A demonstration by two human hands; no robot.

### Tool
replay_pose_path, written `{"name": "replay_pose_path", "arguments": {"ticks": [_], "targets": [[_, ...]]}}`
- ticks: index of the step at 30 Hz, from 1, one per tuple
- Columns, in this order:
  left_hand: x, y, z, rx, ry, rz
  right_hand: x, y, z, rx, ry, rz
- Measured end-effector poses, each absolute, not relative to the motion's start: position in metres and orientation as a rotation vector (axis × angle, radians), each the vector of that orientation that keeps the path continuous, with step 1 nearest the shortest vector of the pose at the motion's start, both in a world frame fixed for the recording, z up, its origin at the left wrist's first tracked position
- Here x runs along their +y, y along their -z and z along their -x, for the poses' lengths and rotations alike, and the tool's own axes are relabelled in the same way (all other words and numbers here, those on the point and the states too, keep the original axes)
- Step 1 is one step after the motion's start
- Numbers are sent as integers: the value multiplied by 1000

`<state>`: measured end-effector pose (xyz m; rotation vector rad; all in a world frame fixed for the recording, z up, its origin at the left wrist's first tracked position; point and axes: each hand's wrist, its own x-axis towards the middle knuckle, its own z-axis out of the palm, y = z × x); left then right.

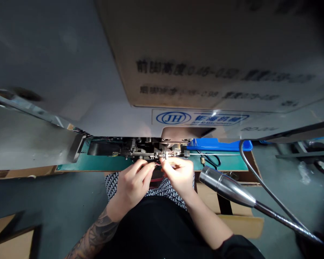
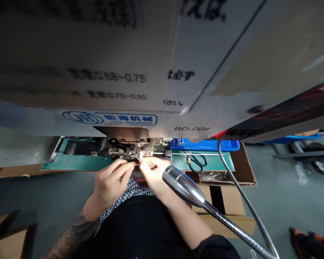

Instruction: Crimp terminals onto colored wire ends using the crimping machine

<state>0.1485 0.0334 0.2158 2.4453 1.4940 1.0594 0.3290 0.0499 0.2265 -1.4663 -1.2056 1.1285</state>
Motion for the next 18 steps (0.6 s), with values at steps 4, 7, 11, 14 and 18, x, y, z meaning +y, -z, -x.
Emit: {"name": "replay_pose_path", "arguments": {"ticks": [4, 7, 11, 14, 18], "targets": [[34, -219, -147, 1458, -1069, -2393, 54, -233, -334, -1223, -1312, 1352], [35, -224, -144, 1372, -1007, -2264, 54, -239, -340, -1094, -1486, 1274], [38, -230, -141, 1283, -906, -2114, 50, -243, -347, -1009, -1607, 1230], [40, -234, -141, 1246, -867, -2008, 48, -240, -348, -1008, -1603, 1219], [43, -238, -140, 1190, -826, -1916, 49, -231, -352, -1050, -1558, 1185]]}}
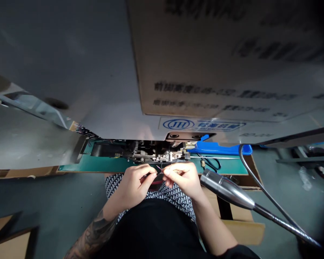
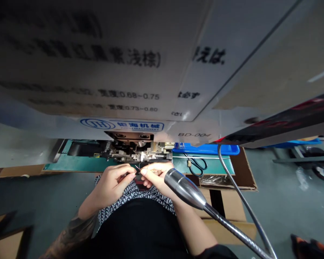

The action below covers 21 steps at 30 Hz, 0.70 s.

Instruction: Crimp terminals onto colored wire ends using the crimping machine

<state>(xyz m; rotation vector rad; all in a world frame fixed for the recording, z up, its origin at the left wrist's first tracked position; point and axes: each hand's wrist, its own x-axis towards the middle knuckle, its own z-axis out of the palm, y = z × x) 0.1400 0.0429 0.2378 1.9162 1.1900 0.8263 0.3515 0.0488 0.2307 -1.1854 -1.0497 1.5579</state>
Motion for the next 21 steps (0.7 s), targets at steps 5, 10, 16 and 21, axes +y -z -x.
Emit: {"name": "replay_pose_path", "arguments": {"ticks": [5, 10, 16, 21], "targets": [[44, -240, -139, 1197, -818, -1947, 51, -228, -353, -1127, -1542, 1189], [39, -233, -147, 1312, -976, -2082, 46, -233, -340, -981, -1379, 1245], [37, -225, -157, 1423, -1137, -2186, 46, -225, -327, -908, -1255, 1291], [35, -224, -160, 1465, -1145, -2219, 46, -221, -324, -932, -1166, 1330]]}}
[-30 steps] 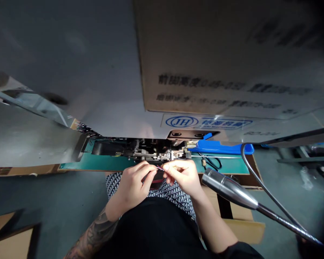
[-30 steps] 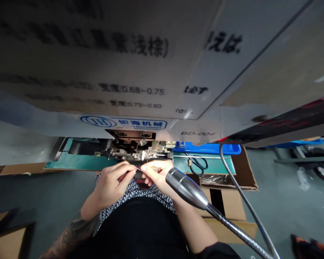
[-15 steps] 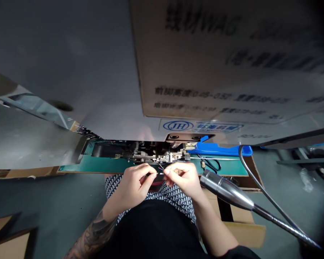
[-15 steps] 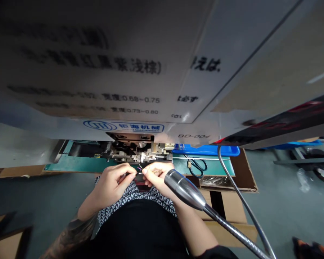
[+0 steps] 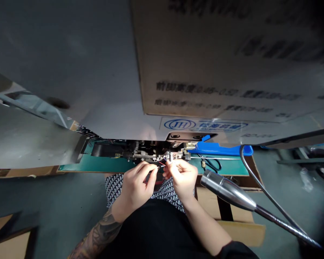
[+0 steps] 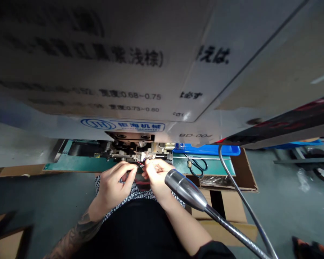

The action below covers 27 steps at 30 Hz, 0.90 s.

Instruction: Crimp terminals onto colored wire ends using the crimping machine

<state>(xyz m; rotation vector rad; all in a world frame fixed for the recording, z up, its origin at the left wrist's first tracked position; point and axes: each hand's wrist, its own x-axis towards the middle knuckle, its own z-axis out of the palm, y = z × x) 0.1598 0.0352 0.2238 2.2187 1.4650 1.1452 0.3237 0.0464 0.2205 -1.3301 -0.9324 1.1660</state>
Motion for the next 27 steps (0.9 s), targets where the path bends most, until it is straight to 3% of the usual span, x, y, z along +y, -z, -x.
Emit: {"name": "replay_pose_path", "arguments": {"ticks": [16, 27], "targets": [[34, -221, -158, 1519, -1151, -2241, 47, -224, -322, -1022, -1129, 1379], [32, -221, -142, 1477, -1095, -2500, 52, -240, -346, -1593, -936, 1391]]}}
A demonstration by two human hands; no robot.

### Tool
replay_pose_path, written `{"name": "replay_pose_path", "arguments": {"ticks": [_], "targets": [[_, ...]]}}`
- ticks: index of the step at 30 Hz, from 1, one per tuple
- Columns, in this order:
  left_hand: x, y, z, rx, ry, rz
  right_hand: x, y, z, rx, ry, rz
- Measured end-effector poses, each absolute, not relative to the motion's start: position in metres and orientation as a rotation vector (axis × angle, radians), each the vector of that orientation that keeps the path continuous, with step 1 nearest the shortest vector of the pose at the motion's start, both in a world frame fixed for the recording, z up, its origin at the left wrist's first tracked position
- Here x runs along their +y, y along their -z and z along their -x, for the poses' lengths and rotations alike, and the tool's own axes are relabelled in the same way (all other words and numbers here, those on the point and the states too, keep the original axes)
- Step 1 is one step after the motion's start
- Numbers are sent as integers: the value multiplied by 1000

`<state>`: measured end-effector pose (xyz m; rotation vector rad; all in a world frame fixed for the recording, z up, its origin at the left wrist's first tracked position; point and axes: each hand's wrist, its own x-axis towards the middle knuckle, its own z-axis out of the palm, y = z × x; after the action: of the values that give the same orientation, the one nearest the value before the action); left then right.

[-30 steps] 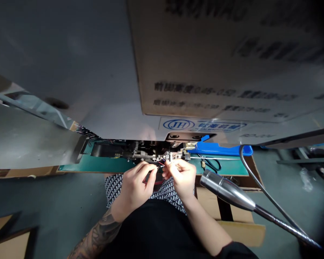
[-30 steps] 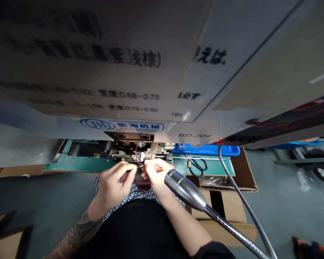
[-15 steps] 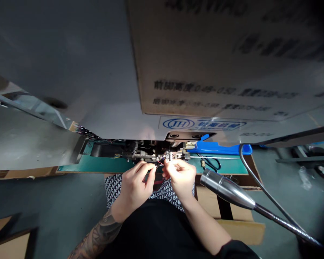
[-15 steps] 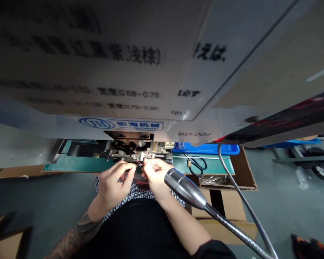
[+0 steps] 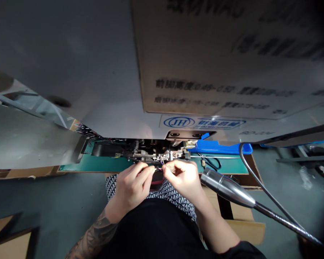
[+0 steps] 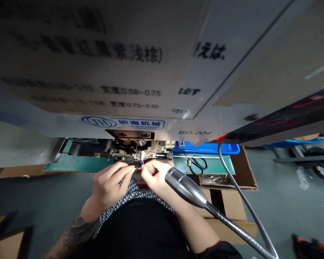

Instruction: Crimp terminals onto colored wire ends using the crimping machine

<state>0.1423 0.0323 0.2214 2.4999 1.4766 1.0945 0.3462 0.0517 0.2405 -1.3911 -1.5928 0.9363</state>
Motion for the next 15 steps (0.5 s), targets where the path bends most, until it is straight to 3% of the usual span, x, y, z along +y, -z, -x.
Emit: {"name": "replay_pose_path", "arguments": {"ticks": [4, 15], "targets": [[33, -225, -145, 1496, -1156, -2477, 47, -240, -339, -1336, -955, 1400], [35, -228, -149, 1606, -1192, -2453, 53, -232, -325, -717, -1515, 1286]]}}
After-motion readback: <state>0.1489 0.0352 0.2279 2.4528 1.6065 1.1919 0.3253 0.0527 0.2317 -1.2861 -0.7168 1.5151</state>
